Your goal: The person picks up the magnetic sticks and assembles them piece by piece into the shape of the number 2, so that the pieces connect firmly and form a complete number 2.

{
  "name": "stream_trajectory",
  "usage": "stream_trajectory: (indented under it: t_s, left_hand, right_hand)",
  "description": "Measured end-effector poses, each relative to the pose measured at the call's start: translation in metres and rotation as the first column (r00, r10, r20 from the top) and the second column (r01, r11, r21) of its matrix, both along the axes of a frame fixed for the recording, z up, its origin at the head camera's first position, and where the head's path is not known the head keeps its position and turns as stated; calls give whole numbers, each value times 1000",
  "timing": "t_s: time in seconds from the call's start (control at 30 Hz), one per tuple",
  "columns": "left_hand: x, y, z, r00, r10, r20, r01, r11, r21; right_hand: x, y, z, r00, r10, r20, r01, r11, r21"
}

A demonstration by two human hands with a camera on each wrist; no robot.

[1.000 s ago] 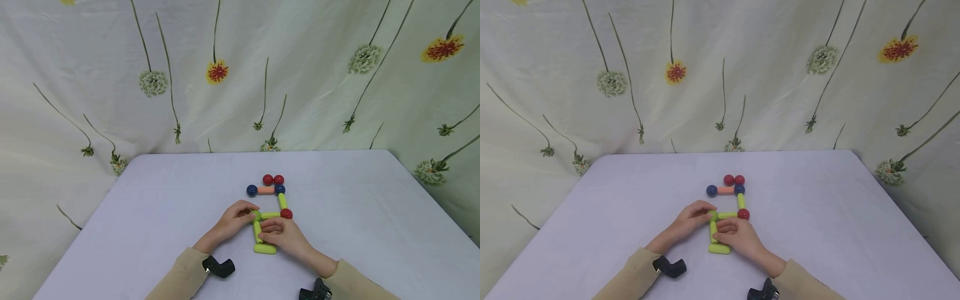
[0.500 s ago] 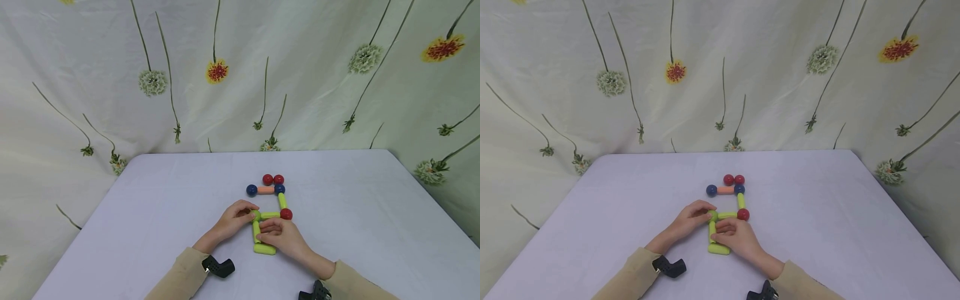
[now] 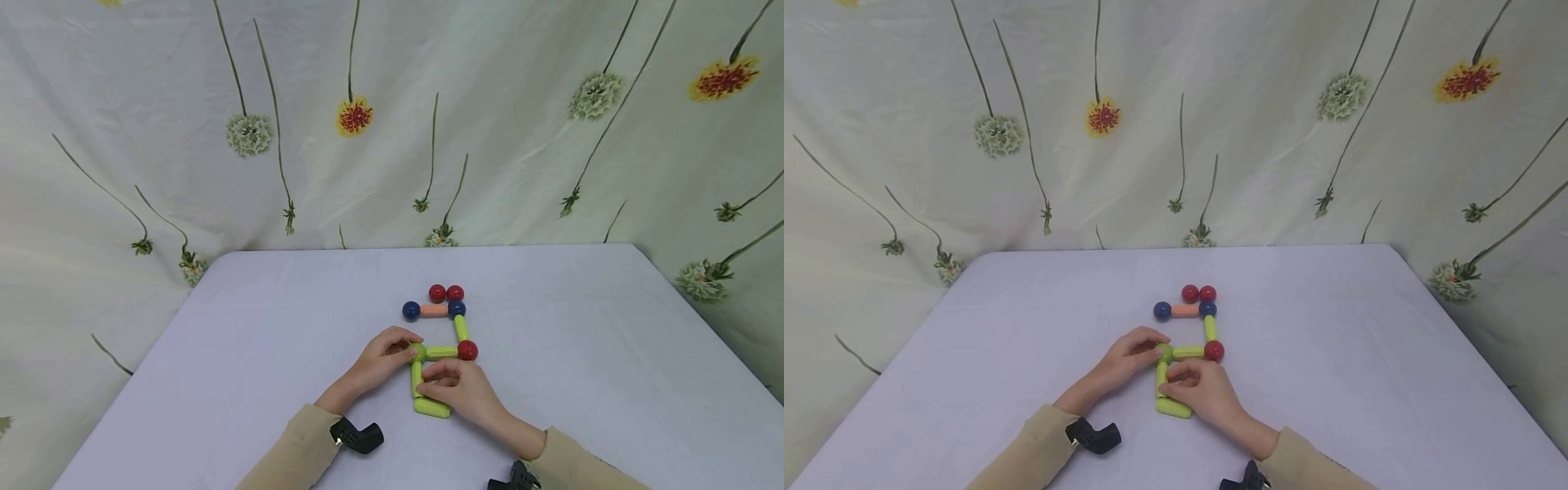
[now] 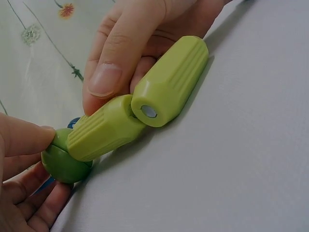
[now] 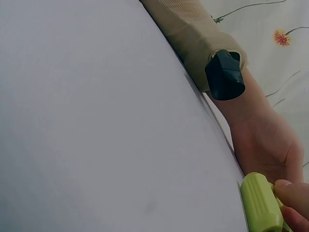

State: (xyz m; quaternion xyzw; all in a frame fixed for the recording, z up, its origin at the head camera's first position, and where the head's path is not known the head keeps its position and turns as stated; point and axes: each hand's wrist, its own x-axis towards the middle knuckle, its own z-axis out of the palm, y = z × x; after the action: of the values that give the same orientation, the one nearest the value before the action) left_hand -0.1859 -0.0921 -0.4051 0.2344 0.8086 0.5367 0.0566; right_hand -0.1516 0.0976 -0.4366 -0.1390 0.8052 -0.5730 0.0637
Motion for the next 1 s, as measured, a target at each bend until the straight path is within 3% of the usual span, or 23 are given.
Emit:
stream_trajectory:
  t_s: [0.43,0.67,0.8,1.0]
  left_hand:
    - [0,0,1,1000,1,3,-1,1000,-4]
    - [0,0,0,1000,2,14,-2,1000,-1]
    - [-1,0,-1,1000,2,11,-2,1000,3]
    - [-1,0,-1,1000,-5,12,5,1000,12]
  right_hand:
    - [-5,3,4,999,34,21,-34,999,31]
    - [-17,17,25,997,59,44,-58,998,-24]
    - [-26,28,37,999,27,39,-26,999,-45]
    - [-48,43,46,997,-82,3,82,996,-24]
